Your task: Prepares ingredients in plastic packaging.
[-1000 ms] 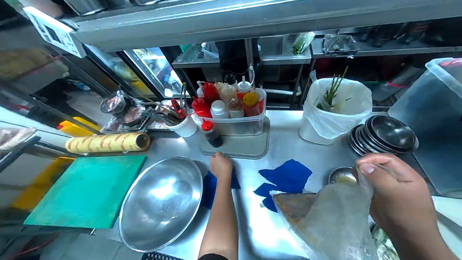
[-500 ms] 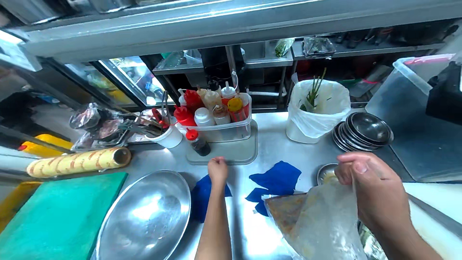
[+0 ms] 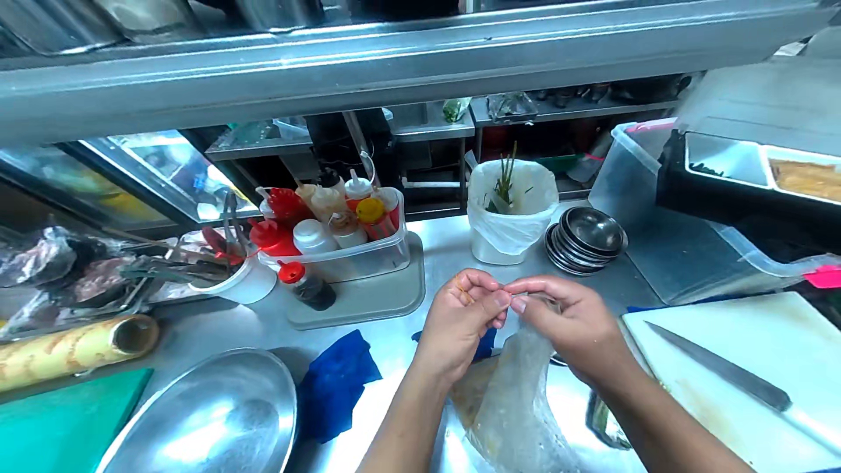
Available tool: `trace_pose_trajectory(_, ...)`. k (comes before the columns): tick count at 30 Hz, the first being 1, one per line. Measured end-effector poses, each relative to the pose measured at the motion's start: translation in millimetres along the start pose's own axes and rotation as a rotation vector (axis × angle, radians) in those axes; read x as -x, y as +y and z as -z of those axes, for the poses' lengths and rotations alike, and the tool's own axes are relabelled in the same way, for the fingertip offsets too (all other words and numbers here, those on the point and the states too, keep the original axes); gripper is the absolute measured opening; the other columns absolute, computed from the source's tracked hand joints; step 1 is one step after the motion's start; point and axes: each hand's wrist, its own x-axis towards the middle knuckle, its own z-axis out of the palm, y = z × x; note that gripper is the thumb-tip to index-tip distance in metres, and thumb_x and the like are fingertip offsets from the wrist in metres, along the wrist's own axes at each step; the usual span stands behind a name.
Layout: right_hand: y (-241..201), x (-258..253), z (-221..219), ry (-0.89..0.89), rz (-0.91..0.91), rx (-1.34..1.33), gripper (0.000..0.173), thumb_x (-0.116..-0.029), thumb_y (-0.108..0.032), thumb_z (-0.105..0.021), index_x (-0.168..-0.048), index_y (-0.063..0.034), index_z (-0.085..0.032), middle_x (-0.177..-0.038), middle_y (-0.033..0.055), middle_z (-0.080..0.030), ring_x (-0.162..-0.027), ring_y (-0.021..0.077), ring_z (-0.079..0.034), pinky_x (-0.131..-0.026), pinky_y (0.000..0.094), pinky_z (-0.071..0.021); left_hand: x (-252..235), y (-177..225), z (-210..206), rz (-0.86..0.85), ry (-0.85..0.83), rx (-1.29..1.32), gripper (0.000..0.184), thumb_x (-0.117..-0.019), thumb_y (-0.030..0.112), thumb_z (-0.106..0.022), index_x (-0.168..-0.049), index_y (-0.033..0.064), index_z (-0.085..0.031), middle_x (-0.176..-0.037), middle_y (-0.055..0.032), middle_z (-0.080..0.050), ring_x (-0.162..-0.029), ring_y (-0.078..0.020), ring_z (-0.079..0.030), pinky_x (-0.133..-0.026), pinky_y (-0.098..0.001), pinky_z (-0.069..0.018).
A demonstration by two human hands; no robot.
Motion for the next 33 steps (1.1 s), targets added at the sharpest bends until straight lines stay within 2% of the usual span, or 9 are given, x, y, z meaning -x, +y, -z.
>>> trace_pose_trajectory(4, -0.6, 2.2, 2.1, -0.026, -0.007, -0.010, 0.011, -0.0933, -0.017, -0.070, -0.100, -0.0170, -0.078, -0.080, 0.0010, -0.070, -0.063, 0.0117, -0.061, -0.054, 0.0253, -0.0522, 6.5, -2.0, -1.3, -0.013, 0.014, -0.045, 0.018, -0.0874, 0.004, -0.078, -0.098, 0.0106, -0.065, -0.089, -0.0108, -0.069, -0.072, -0.0123, -0.065, -0.067, -0.0254, -0.0561)
trace_pose_trajectory(8, 1.0, 6.1, -1.9, 0.014, 0.016, 0.016, 0.010, -0.0923, -0.017, -0.064, -0.094, -0.0183, -0.073, -0.073, -0.0015, -0.063, -0.058, 0.0098, -0.056, -0.050, 0.0237, -0.0469, 13.5, 1.6, 1.5, -0.057, -0.027, -0.281, 0.021, -0.0854, 0.002, -0.079, -0.103, 0.0063, -0.069, -0.088, -0.0117, -0.070, -0.072, -0.0134, -0.066, -0.068, -0.0273, -0.0578)
trace_pose_trajectory(14, 3.5, 6.3, -5.2, 0.108, 0.031, 0.009, 0.011, -0.0949, -0.016, -0.060, -0.093, -0.0181, -0.070, -0.062, -0.0017, -0.052, -0.050, 0.0084, -0.046, -0.045, 0.0220, -0.0393, 24.7, 12.4, 11.1, -0.033, -0.003, -0.568, 0.016, -0.0909, 0.008, -0.075, -0.107, 0.0066, -0.072, -0.086, -0.0102, -0.072, -0.072, -0.0145, -0.067, -0.068, -0.0258, -0.0577)
trace_pose_trajectory(21, 4.6, 5.3, -4.3, 0.175, 0.032, 0.024, 0.011, -0.0956, -0.017, -0.059, -0.095, -0.0183, -0.070, -0.062, -0.0032, -0.053, -0.050, 0.0076, -0.046, -0.045, 0.0224, -0.0388, 42.6, 7.6, 45.8, -0.143, 0.072, -0.489, 0.014, -0.0890, 0.011, -0.077, -0.101, 0.0053, -0.073, -0.084, -0.0102, -0.070, -0.070, -0.0123, -0.064, -0.065, -0.0254, -0.0558)
trace_pose_trajectory(25, 2.9, 5.8, -6.9, 0.141, 0.023, 0.036, 0.012, -0.0957, -0.017, -0.059, -0.095, -0.0188, -0.071, -0.064, -0.0024, -0.055, -0.051, 0.0085, -0.047, -0.045, 0.0226, -0.0392, 45.5, 7.5, 51.7, -0.150, 0.092, -0.461, 0.018, -0.0915, 0.011, -0.072, -0.108, 0.0055, -0.072, -0.083, -0.0103, -0.067, -0.069, -0.0118, -0.062, -0.066, -0.0248, -0.0545)
trace_pose_trajectory(27, 2.5, 4.0, -5.5, 0.124, 0.029, 0.052, 0.011, -0.0946, -0.017, -0.060, -0.093, -0.0192, -0.071, -0.063, -0.0029, -0.054, -0.050, 0.0081, -0.047, -0.045, 0.0223, -0.0387, 42.4, 9.9, 46.2, -0.177, 0.092, -0.524, 0.026, -0.0926, 0.014, -0.071, -0.118, 0.0090, -0.071, -0.088, -0.0078, -0.066, -0.073, -0.0122, -0.061, -0.068, -0.0255, -0.0541)
trace_pose_trajectory(30, 2.2, 3.1, -5.4, 0.076, 0.027, 0.071, 0.011, -0.0927, -0.017, -0.061, -0.092, -0.0202, -0.071, -0.067, -0.0038, -0.057, -0.053, 0.0077, -0.049, -0.046, 0.0224, -0.0404, 32.3, 12.7, 25.0, -0.227, 0.034, -0.658, 0.045, -0.0924, 0.023, -0.074, -0.136, 0.0191, -0.064, -0.124, -0.0022, -0.066, -0.099, -0.0161, -0.067, -0.080, -0.0313, -0.0601)
trace_pose_trajectory(31, 2.1, 3.6, -6.3, 0.063, 0.023, 0.065, 0.011, -0.0926, -0.017, -0.062, -0.092, -0.0201, -0.072, -0.068, -0.0034, -0.059, -0.055, 0.0082, -0.051, -0.047, 0.0229, -0.0420, 28.1, 12.6, 16.7, -0.238, 0.004, -0.689, 0.046, -0.0922, 0.027, -0.075, -0.136, 0.0208, -0.065, -0.132, -0.0005, -0.063, -0.105, -0.0166, -0.066, -0.082, -0.0323, -0.0601)
trace_pose_trajectory(33, 2.7, 4.4, -7.3, 0.051, 0.014, 0.045, 0.010, -0.0921, -0.016, -0.062, -0.092, -0.0188, -0.072, -0.068, -0.0019, -0.060, -0.056, 0.0096, -0.053, -0.048, 0.0241, -0.0439, 20.2, 12.3, 1.9, -0.235, -0.005, -0.720, 0.029, -0.0928, 0.024, -0.075, -0.121, 0.0191, -0.072, -0.127, 0.0001, -0.065, -0.103, -0.0165, -0.067, -0.079, -0.0325, -0.0605)
